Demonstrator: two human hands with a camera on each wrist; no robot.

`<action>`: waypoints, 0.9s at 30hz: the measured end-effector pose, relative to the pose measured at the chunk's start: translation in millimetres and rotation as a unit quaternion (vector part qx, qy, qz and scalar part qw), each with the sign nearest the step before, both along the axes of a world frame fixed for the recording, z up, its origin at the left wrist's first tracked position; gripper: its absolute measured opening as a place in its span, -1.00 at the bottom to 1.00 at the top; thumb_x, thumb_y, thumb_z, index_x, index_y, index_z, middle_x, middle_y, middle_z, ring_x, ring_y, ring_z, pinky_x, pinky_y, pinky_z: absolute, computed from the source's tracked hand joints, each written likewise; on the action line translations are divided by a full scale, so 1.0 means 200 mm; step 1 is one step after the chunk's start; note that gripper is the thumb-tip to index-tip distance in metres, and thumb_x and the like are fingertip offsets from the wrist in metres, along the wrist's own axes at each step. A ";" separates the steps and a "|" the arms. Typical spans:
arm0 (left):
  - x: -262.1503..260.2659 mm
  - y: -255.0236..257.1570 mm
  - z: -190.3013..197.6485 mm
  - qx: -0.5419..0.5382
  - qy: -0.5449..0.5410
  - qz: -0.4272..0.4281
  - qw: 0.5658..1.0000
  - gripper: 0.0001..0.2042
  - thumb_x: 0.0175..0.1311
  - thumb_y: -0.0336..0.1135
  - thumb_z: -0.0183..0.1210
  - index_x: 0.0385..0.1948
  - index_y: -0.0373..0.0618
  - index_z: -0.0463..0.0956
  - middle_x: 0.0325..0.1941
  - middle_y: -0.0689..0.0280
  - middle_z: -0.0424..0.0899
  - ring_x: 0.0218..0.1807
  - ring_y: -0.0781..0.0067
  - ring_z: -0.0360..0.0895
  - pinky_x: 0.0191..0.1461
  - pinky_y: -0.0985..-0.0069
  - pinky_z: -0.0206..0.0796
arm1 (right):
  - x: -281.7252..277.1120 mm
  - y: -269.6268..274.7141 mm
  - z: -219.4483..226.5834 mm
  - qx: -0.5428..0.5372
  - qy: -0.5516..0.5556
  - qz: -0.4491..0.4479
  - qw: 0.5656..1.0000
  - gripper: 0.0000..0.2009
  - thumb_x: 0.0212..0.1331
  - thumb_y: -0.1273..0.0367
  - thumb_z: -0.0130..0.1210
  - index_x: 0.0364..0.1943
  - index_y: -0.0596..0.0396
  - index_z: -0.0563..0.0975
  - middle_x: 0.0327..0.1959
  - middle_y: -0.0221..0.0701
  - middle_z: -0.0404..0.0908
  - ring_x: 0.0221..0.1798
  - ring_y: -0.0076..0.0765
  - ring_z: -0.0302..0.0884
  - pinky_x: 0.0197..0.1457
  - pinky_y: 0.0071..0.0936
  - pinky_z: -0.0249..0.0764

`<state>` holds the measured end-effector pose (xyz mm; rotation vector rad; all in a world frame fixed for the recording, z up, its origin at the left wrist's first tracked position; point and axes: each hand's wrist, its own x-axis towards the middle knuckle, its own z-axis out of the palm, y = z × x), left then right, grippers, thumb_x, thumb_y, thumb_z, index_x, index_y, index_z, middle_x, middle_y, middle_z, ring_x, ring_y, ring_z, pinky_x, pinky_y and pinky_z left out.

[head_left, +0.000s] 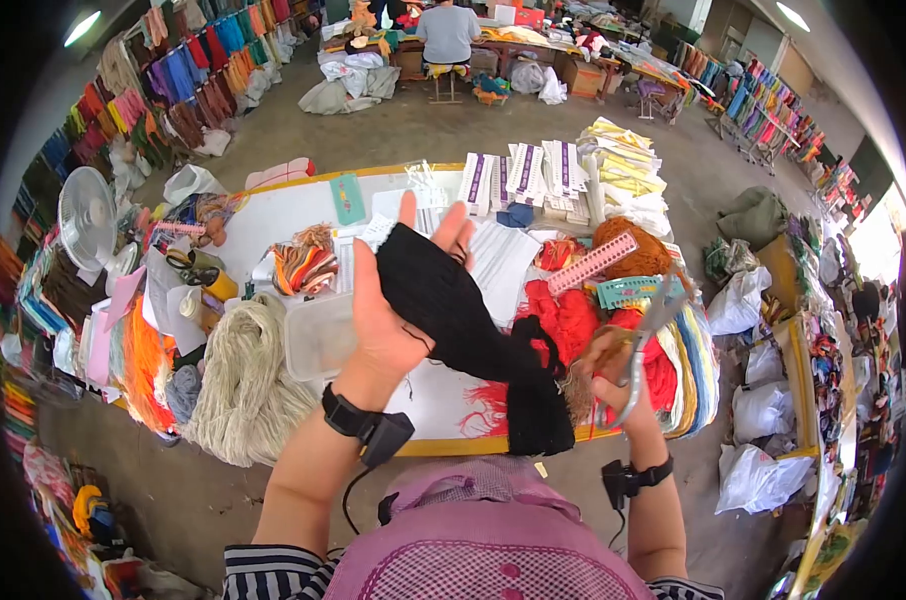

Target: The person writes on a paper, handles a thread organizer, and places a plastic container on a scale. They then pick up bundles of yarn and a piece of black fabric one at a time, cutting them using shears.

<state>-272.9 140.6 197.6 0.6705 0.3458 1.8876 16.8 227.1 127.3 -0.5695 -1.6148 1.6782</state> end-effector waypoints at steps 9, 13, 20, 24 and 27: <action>0.13 0.03 -0.08 -0.048 -0.136 -0.133 0.981 -0.29 0.34 0.35 -0.27 0.43 0.17 0.02 0.44 0.03 0.17 0.44 0.10 0.11 0.48 0.23 -0.11 | -0.31 -0.17 0.12 -0.052 -0.067 0.004 0.996 -0.72 0.15 0.44 0.18 -0.10 0.20 0.40 -0.28 -0.33 0.58 -0.36 -0.52 0.53 -0.31 -0.57 0.49; 0.17 0.00 -0.11 -0.057 -0.071 -0.161 0.983 -0.32 0.41 0.29 -0.39 0.46 0.14 -0.09 0.46 -0.06 0.11 0.49 0.08 0.02 0.52 0.20 -0.17 | -0.46 -0.11 0.17 -0.025 -0.046 -0.088 0.995 -0.70 0.03 0.43 0.32 -0.23 0.18 0.42 -0.31 -0.36 0.61 -0.33 -0.59 0.52 -0.29 -0.61 0.46; 0.14 -0.03 -0.11 -0.061 -0.044 -0.163 0.984 -0.31 0.41 0.28 -0.43 0.47 0.11 -0.13 0.45 -0.07 0.12 0.51 0.06 -0.01 0.53 0.18 -0.20 | -0.53 -0.07 0.14 -0.059 -0.056 -0.089 0.993 -0.78 0.07 0.48 0.29 -0.34 0.13 0.42 -0.47 -0.47 0.53 -0.50 -0.65 0.45 -0.44 -0.68 0.36; 0.11 -0.04 -0.09 -0.054 -0.018 -0.136 0.989 -0.29 0.40 0.30 -0.43 0.47 0.09 -0.16 0.45 -0.08 0.11 0.51 0.05 -0.01 0.53 0.18 -0.20 | -0.51 -0.07 0.16 -0.090 0.002 -0.127 0.988 -0.73 0.08 0.40 0.31 -0.34 0.18 0.40 -0.53 -0.43 0.51 -0.54 -0.63 0.45 -0.50 -0.67 0.35; 0.14 -0.04 -0.09 -0.056 -0.003 -0.154 0.986 -0.28 0.40 0.30 -0.43 0.47 0.08 -0.17 0.46 -0.09 0.10 0.51 0.04 -0.01 0.52 0.19 -0.18 | -0.52 -0.05 0.16 -0.158 -0.013 -0.079 0.984 -0.74 0.07 0.41 0.31 -0.34 0.17 0.40 -0.50 -0.42 0.52 -0.54 -0.62 0.46 -0.51 -0.67 0.35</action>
